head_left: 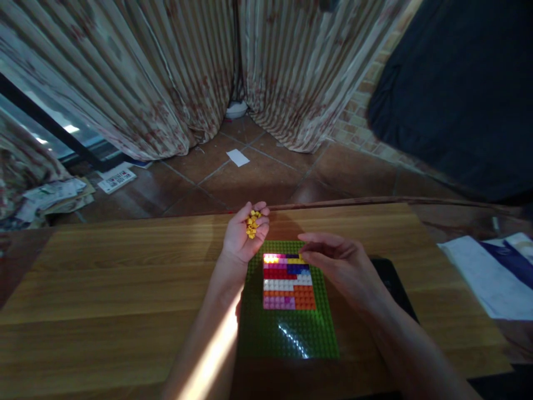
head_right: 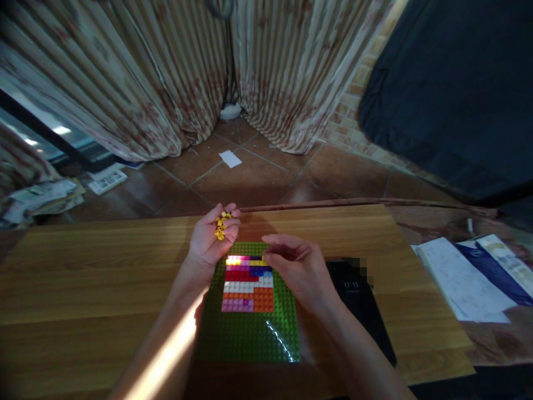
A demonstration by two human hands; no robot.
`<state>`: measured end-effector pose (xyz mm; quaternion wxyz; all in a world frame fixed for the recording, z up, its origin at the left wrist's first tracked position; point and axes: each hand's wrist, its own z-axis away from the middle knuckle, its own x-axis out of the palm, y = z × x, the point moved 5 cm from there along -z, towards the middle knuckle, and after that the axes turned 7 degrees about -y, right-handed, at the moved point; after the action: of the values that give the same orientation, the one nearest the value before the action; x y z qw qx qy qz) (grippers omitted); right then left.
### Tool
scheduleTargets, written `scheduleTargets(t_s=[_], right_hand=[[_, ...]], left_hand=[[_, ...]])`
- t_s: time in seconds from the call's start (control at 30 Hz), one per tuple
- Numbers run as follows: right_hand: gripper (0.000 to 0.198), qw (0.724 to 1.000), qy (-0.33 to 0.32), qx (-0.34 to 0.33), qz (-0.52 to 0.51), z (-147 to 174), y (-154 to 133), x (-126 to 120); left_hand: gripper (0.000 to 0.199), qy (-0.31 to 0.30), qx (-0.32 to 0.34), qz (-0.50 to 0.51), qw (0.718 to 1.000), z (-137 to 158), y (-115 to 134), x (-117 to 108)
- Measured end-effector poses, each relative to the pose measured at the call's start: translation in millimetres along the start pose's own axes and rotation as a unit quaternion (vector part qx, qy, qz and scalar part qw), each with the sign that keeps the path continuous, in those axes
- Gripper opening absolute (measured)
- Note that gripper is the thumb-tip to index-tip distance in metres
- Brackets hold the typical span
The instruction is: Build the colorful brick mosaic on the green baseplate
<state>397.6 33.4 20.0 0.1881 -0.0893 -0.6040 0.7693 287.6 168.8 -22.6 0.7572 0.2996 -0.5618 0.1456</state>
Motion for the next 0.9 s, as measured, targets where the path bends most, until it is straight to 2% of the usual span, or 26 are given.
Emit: scheduleTargets(t_s=[0.2, 0.6, 0.9], right_hand=[[0.031, 1.000, 0.003, -0.009, -0.024, 1.6, 1.5, 1.3], [0.029, 0.997, -0.004, 0.042, -0.067, 0.9, 7.8, -2.0], [0.024, 0.998, 0.004, 0.038, -0.050, 1.2, 7.1, -3.0]], left_hand=[[0.034, 0.017, 0.001, 0.008, 1.000, -0.7, 2.0, -0.7], [0.035, 0.018, 0.008, 0.012, 1.000, -2.0, 4.1, -2.8], [0.034, 0.028, 0.007, 0.006, 1.000, -2.7, 3.9, -3.0]])
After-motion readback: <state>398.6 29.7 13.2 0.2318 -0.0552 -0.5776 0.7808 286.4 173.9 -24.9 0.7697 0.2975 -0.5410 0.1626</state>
